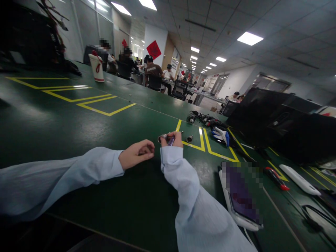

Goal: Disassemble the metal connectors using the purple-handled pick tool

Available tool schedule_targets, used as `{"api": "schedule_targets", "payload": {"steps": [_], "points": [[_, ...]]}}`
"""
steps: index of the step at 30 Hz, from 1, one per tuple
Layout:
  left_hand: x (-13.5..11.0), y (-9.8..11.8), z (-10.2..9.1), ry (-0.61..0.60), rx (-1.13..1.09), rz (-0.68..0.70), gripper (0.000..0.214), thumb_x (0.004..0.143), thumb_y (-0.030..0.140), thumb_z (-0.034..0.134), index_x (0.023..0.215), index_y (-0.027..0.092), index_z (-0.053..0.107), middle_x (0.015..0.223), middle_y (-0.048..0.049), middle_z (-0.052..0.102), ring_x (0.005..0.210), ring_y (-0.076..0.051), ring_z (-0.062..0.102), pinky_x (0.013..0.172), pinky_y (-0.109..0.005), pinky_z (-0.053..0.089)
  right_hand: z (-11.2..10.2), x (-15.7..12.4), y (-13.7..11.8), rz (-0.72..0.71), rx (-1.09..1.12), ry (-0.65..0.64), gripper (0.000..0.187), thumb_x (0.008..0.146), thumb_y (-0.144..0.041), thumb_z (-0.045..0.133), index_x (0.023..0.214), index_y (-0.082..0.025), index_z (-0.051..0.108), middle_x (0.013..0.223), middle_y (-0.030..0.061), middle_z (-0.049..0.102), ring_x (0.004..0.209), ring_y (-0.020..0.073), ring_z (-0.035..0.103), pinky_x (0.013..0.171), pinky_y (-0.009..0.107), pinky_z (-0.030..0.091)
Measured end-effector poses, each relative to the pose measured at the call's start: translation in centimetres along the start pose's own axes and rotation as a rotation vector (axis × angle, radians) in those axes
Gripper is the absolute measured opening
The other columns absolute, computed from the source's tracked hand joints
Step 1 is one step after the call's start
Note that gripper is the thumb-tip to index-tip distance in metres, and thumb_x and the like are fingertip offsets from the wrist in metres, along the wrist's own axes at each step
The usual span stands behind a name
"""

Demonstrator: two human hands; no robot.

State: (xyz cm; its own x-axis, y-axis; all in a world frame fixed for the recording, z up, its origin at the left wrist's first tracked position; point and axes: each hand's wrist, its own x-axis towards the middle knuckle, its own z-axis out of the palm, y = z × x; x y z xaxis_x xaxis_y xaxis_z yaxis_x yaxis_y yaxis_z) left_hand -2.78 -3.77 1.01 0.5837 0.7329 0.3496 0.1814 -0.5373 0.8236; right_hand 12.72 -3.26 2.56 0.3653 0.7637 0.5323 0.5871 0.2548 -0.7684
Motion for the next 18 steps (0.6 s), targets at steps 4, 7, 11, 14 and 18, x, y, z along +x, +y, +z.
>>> {"api": "schedule_targets", "payload": {"steps": [4,7,11,14,18], "points": [[0.3,-0.9,-0.1,0.062,-0.074,-0.041,0.04,0.067,0.028,0.063,0.097,0.015,0.04,0.089,-0.0046,0.054,0.064,-0.011,0.056,0.051,-0.023,0.047,0.9,-3.7,0.1,0.006,0.305,-0.142,0.027,0.057,-0.022,0.062,0.072,-0.022,0.04,0.07,-0.0026,0.058,0.057,0.0114,0.055,0.059,0.026,0.047],[0.2,-1.4,-0.3,-0.102,-0.15,-0.1,0.042,0.065,0.023,0.064,0.101,0.013,0.045,0.092,-0.0066,0.057,0.072,-0.013,0.059,0.062,-0.028,0.05,0.7,-5.0,1.2,0.061,0.313,-0.206,0.028,0.055,-0.021,0.063,0.069,-0.022,0.039,0.066,-0.0042,0.055,0.056,0.0115,0.052,0.06,0.027,0.046],[0.0,-1.7,-0.5,-0.201,-0.265,-0.134,0.043,0.062,0.017,0.068,0.102,0.01,0.052,0.098,-0.0104,0.06,0.086,-0.018,0.061,0.081,-0.038,0.049,0.4,-5.7,2.3,0.059,0.287,-0.278,0.028,0.053,-0.019,0.062,0.07,-0.022,0.039,0.067,-0.0042,0.054,0.056,0.0118,0.049,0.058,0.026,0.044],[0.0,-1.8,-0.8,-0.22,-0.325,-0.103,0.041,0.06,0.013,0.07,0.099,0.008,0.059,0.104,-0.0126,0.059,0.093,-0.02,0.06,0.085,-0.039,0.047,0.3,-6.1,2.6,0.06,0.277,-0.319,0.029,0.053,-0.019,0.062,0.071,-0.022,0.04,0.07,-0.0034,0.055,0.056,0.0121,0.05,0.056,0.025,0.043],[0.1,-2.2,-1.1,-0.233,-0.418,-0.127,0.042,0.056,0.01,0.072,0.097,0.01,0.063,0.104,-0.0117,0.062,0.094,-0.022,0.061,0.087,-0.039,0.047,0.0,-6.5,2.8,0.064,0.284,-0.39,0.033,0.051,-0.017,0.062,0.074,-0.022,0.039,0.079,-0.0015,0.057,0.061,0.0127,0.053,0.057,0.025,0.044]]}}
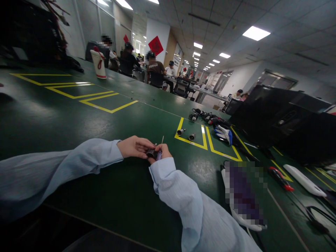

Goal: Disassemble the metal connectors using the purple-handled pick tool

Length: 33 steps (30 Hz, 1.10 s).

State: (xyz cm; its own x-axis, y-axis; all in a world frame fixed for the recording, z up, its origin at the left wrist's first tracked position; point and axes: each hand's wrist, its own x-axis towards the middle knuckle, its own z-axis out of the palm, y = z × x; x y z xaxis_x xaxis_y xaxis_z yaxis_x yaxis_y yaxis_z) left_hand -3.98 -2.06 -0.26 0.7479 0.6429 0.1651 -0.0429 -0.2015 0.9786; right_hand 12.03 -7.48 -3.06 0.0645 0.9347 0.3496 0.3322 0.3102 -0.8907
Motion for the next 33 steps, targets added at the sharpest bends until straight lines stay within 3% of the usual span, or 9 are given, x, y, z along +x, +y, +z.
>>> {"api": "schedule_targets", "payload": {"steps": [5,8,11,17,22,28,33], "points": [[-0.2,-0.5,0.0,0.033,0.043,0.078,0.036,0.057,0.011,0.071,0.092,0.013,0.066,0.106,-0.0121,0.062,0.092,-0.023,0.062,0.08,-0.035,0.052,-0.4,-0.4,0.2,-0.031,-0.032,-0.058,0.03,0.054,-0.015,0.058,0.076,-0.023,0.039,0.089,0.0011,0.059,0.072,0.0163,0.058,0.064,0.029,0.048],[-0.4,-0.3,0.3,0.072,0.319,0.218,0.033,0.062,0.011,0.067,0.094,0.015,0.067,0.107,-0.0125,0.062,0.093,-0.022,0.062,0.075,-0.031,0.053,-0.9,-0.5,0.1,-0.057,-0.136,-0.076,0.027,0.054,-0.014,0.055,0.076,-0.023,0.041,0.091,0.0026,0.061,0.075,0.0201,0.061,0.066,0.034,0.05],[-0.6,0.0,0.3,0.079,0.592,0.369,0.032,0.066,0.011,0.064,0.097,0.017,0.066,0.106,-0.0122,0.062,0.097,-0.021,0.06,0.08,-0.03,0.051,-1.2,-0.7,-0.3,-0.124,-0.188,-0.08,0.025,0.055,-0.013,0.053,0.075,-0.023,0.042,0.094,0.0035,0.063,0.079,0.0226,0.062,0.069,0.037,0.05],[-1.0,0.0,0.2,0.082,0.907,0.541,0.031,0.075,0.01,0.053,0.105,0.014,0.061,0.113,-0.0141,0.059,0.104,-0.02,0.056,0.088,-0.032,0.047,-1.3,-1.2,-1.5,-0.314,-0.311,-0.033,0.018,0.059,-0.01,0.043,0.073,-0.021,0.043,0.101,0.005,0.064,0.084,0.022,0.063,0.071,0.032,0.049],[-1.3,-0.1,0.3,0.07,1.064,0.59,0.031,0.078,0.009,0.047,0.108,0.013,0.057,0.119,-0.0151,0.055,0.108,-0.019,0.053,0.09,-0.031,0.045,-1.4,-1.5,-1.5,-0.396,-0.369,-0.02,0.017,0.064,-0.009,0.04,0.075,-0.021,0.045,0.103,0.0069,0.064,0.087,0.0202,0.062,0.07,0.031,0.048],[-1.6,0.3,0.6,0.007,1.187,0.611,0.033,0.08,0.009,0.04,0.11,0.012,0.055,0.123,-0.016,0.051,0.102,-0.022,0.055,0.083,-0.034,0.047,-1.9,-1.7,-1.4,-0.353,-0.333,0.084,0.01,0.072,-0.015,0.046,0.081,-0.02,0.047,0.1,0.0088,0.065,0.078,0.018,0.063,0.067,0.031,0.049],[-1.4,0.1,0.5,0.103,1.055,0.543,0.033,0.079,0.01,0.044,0.11,0.013,0.056,0.113,-0.0136,0.059,0.098,-0.021,0.057,0.085,-0.036,0.046,-2.8,-2.3,-2.7,-0.406,-0.227,0.22,0.017,0.079,-0.025,0.047,0.089,-0.019,0.059,0.082,0.0058,0.068,0.075,0.0175,0.062,0.07,0.032,0.048]]}}
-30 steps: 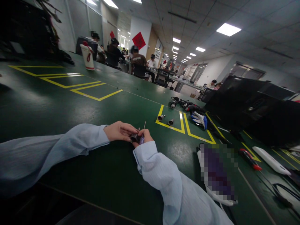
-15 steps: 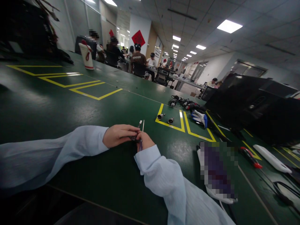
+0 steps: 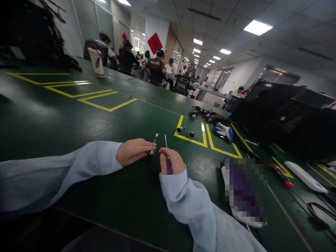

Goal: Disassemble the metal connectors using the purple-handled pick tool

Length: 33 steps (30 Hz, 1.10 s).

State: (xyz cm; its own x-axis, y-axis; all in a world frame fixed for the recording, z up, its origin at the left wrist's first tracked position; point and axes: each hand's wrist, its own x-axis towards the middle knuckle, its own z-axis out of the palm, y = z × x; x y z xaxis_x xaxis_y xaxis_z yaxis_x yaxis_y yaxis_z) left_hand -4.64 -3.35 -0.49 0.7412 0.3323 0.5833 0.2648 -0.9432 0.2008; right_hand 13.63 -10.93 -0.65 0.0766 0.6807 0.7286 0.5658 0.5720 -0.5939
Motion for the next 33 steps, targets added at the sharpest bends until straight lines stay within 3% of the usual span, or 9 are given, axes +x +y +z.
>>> {"api": "schedule_targets", "payload": {"steps": [3,7,9,13,19,33], "points": [[0.4,-0.5,0.4,0.07,-0.201,-0.285,0.034,0.073,0.014,0.055,0.107,0.012,0.058,0.104,-0.0128,0.063,0.092,-0.02,0.06,0.081,-0.035,0.049,-0.6,0.0,-0.5,0.082,0.151,0.008,0.02,0.077,-0.031,0.051,0.074,-0.018,0.065,0.065,0.0038,0.065,0.061,0.0152,0.06,0.06,0.029,0.048],[1.2,-1.1,0.6,0.217,-0.578,-0.692,0.039,0.064,0.016,0.065,0.101,0.009,0.059,0.094,-0.0111,0.065,0.083,-0.02,0.063,0.079,-0.039,0.051,-0.6,-0.1,-0.4,0.464,0.324,0.025,0.031,0.073,-0.041,0.056,0.057,-0.015,0.064,0.046,0.0011,0.058,0.042,0.0112,0.052,0.043,0.024,0.044],[1.6,-1.2,0.5,0.315,-0.74,-0.814,0.039,0.06,0.014,0.068,0.097,0.01,0.059,0.091,-0.0095,0.065,0.085,-0.021,0.063,0.08,-0.041,0.051,-0.5,-0.1,-0.2,0.576,0.389,0.043,0.032,0.069,-0.043,0.061,0.056,-0.014,0.064,0.043,0.0005,0.058,0.038,0.0103,0.051,0.041,0.023,0.043],[2.1,-1.0,0.3,0.479,-0.966,-0.989,0.035,0.059,0.009,0.07,0.091,0.011,0.057,0.091,-0.0075,0.063,0.079,-0.019,0.063,0.073,-0.039,0.055,-0.2,-0.1,0.2,0.65,0.391,0.035,0.034,0.063,-0.047,0.064,0.053,-0.014,0.064,0.04,0.0003,0.057,0.036,0.0099,0.051,0.039,0.022,0.043],[2.5,-0.1,0.5,0.559,-1.131,-1.041,0.024,0.066,0.0,0.062,0.087,0.011,0.056,0.086,-0.0046,0.06,0.076,-0.015,0.063,0.073,-0.032,0.056,0.2,-0.3,0.4,0.594,0.309,-0.019,0.036,0.067,-0.048,0.059,0.055,-0.014,0.064,0.042,0.0012,0.057,0.037,0.0106,0.051,0.038,0.022,0.042],[2.9,0.8,0.4,0.555,-1.122,-1.047,0.02,0.067,0.0,0.062,0.083,0.01,0.058,0.081,-0.0027,0.062,0.075,-0.015,0.063,0.076,-0.035,0.054,0.6,-0.3,0.6,0.45,0.195,-0.095,0.04,0.073,-0.049,0.051,0.053,-0.016,0.062,0.046,0.0021,0.056,0.043,0.0117,0.051,0.045,0.025,0.043]]}}
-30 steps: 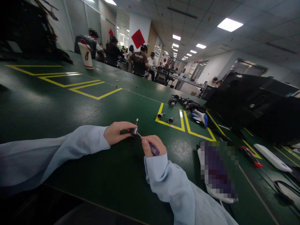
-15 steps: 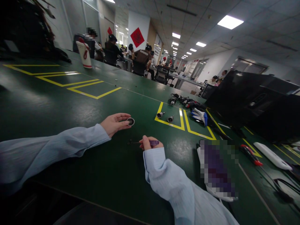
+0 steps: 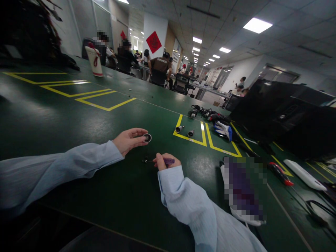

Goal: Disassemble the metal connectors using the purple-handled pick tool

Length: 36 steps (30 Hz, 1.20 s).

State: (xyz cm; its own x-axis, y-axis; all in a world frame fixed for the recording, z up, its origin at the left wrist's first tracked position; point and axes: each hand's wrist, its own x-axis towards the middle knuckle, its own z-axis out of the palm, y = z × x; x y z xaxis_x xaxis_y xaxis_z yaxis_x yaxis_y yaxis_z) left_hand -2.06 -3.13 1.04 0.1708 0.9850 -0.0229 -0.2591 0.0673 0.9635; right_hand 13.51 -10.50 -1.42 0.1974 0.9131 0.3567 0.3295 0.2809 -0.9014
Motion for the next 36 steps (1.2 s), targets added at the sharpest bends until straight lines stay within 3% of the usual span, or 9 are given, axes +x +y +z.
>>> {"api": "schedule_targets", "payload": {"steps": [7,11,15,22,36], "points": [[-0.1,0.3,0.6,0.02,-0.057,-0.052,0.023,0.064,-0.002,0.062,0.084,0.01,0.063,0.08,-0.0043,0.066,0.075,-0.015,0.064,0.079,-0.033,0.053,0.2,0.3,-1.5,0.001,-0.179,-0.024,0.038,0.075,-0.043,0.049,0.049,-0.017,0.059,0.038,-0.0015,0.05,0.036,0.009,0.045,0.037,0.021,0.034],[-0.2,0.4,0.9,0.024,-0.086,-0.07,0.023,0.063,-0.004,0.059,0.081,0.01,0.064,0.079,-0.0051,0.067,0.077,-0.016,0.064,0.08,-0.034,0.053,0.3,0.4,-1.5,0.011,-0.051,-0.007,0.037,0.075,-0.043,0.05,0.051,-0.016,0.06,0.041,-0.0007,0.052,0.038,0.0099,0.047,0.04,0.022,0.037],[-0.2,0.1,0.6,0.011,-0.06,-0.076,0.026,0.06,-0.004,0.06,0.082,0.01,0.064,0.081,-0.0056,0.068,0.078,-0.017,0.065,0.081,-0.034,0.053,-0.4,0.2,-1.6,-0.15,0.06,0.026,0.031,0.078,-0.037,0.049,0.059,-0.016,0.061,0.05,0.0011,0.055,0.047,0.0119,0.052,0.047,0.024,0.043],[-0.6,-0.1,0.4,-0.022,0.021,-0.082,0.033,0.054,-0.002,0.062,0.083,0.011,0.064,0.081,-0.0052,0.068,0.076,-0.016,0.064,0.078,-0.032,0.053,-0.2,0.1,-1.2,-0.319,-0.139,0.058,0.011,0.076,-0.025,0.052,0.073,-0.017,0.058,0.067,0.0032,0.063,0.059,0.0132,0.057,0.058,0.026,0.046],[-0.8,-0.3,0.6,-0.03,0.054,0.004,0.029,0.051,0.004,0.065,0.078,0.01,0.062,0.08,-0.0046,0.066,0.074,-0.016,0.063,0.07,-0.031,0.054,0.4,0.5,-0.6,-0.614,-0.35,-0.012,0.007,0.076,-0.018,0.049,0.073,-0.021,0.056,0.069,0.0035,0.064,0.064,0.0151,0.058,0.063,0.028,0.047]]}}
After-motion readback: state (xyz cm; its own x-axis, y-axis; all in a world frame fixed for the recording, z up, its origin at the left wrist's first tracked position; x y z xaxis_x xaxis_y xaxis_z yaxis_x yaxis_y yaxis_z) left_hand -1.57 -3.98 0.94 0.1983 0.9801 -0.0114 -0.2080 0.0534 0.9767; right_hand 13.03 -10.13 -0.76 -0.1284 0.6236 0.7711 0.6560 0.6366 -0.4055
